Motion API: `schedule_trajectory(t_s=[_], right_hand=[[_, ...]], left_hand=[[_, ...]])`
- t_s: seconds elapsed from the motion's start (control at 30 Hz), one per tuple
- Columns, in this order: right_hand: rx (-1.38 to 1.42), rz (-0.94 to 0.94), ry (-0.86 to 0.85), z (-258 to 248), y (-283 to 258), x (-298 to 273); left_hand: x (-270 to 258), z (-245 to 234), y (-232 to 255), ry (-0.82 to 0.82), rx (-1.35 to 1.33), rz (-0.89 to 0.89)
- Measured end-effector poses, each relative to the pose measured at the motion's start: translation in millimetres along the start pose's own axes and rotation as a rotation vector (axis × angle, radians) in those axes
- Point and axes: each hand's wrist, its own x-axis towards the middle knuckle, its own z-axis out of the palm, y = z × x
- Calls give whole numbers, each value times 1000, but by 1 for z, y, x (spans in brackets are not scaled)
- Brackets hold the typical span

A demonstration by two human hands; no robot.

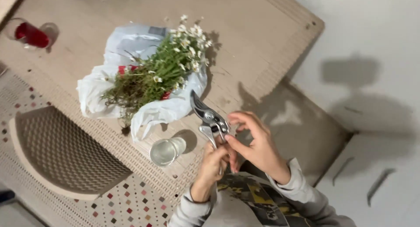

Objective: The person unpacks daisies and purple flowers from a plastic bag, trims stems with pruning shears, and places them into a glass jar on a table. The person handles the flowers one at a time, adjusting their position in the jar.

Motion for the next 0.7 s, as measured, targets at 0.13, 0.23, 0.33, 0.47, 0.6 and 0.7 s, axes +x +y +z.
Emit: schedule_trajectory(t_s=[0.13, 0.23, 0.33, 0.47, 0.6, 0.7], right_hand=[[51, 102, -242, -15, 13, 29], [96, 105, -327, -29, 21, 48], [103, 96, -426, -41, 22, 77], [134, 76, -512, -48, 39, 109], [285, 232, -716, -56, 73, 132], [519, 439, -799, -58, 106, 141]], left_hand=[[7, 16, 9, -176, -67, -43], [13, 28, 7, -86, -17, -53], [24, 47, 9, -5, 25, -25], [40, 71, 3, 121, 204, 51], [66, 90, -18, 262, 138, 145], [84, 99, -36, 344, 70, 205]])
